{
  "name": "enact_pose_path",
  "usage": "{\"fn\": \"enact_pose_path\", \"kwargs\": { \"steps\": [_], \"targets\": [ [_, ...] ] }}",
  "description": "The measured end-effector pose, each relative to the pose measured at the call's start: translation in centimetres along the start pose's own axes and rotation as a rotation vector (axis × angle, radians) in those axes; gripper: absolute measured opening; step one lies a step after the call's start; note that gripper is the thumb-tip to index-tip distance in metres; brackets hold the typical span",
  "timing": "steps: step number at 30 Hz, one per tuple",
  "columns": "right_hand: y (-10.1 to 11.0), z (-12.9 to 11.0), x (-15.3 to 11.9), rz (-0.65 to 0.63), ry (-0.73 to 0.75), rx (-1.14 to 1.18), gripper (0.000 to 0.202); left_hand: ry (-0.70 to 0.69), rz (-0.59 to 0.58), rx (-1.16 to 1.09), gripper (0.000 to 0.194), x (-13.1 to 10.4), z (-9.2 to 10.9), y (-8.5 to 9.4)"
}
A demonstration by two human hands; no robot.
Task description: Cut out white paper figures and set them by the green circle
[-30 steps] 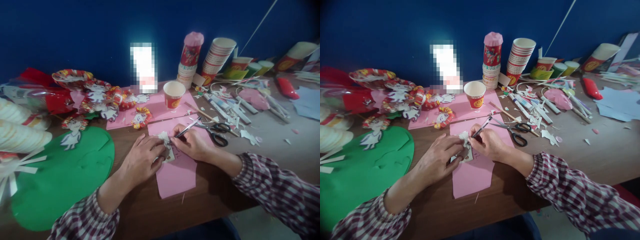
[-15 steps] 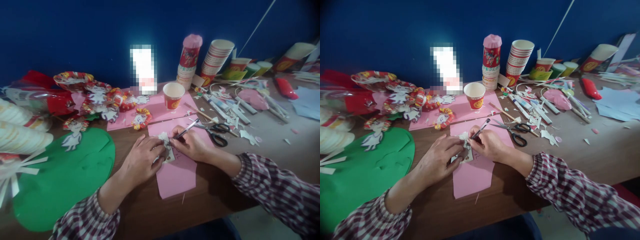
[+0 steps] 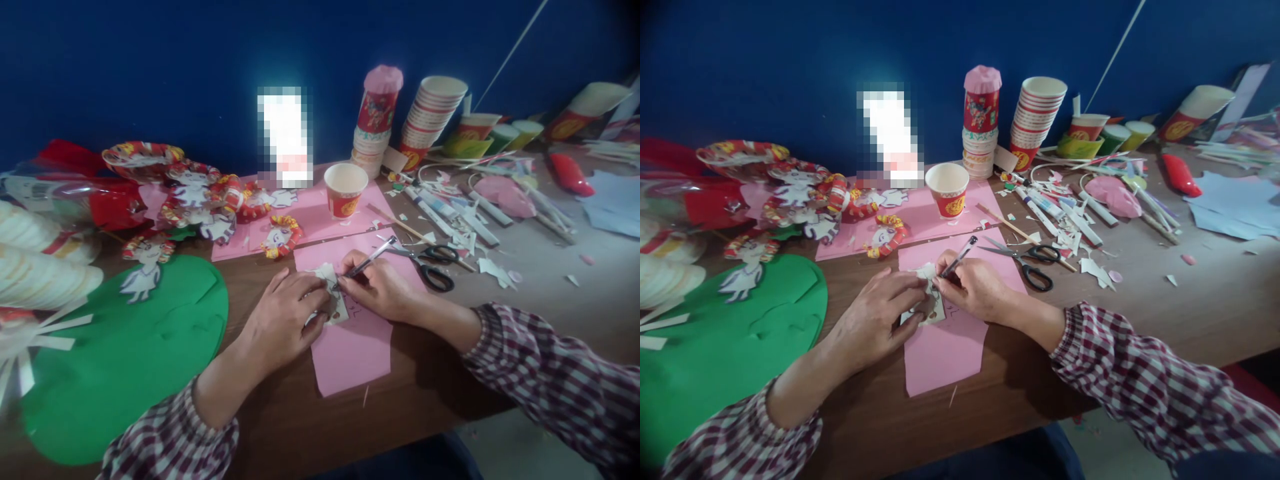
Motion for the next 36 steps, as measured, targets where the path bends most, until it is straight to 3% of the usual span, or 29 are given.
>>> {"fn": "enact_pose_path", "kwargs": {
  "steps": [36],
  "targets": [
    [-0.11,0.02,-0.18,-0.019,0.040,0.007,0.008,-0.020,0.005,0.003,0.022,-0.07,0.02,-0.03]
  ]
}}
Point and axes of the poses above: each hand's wrist, its own x-axis towards the middle knuckle, its own y-axis out of the back of the hand, z = x × y, the point moved 8 cm from there along x, towards the middle knuckle, and after that the axes turned 7 degrees about z, right-handed, at the moved point
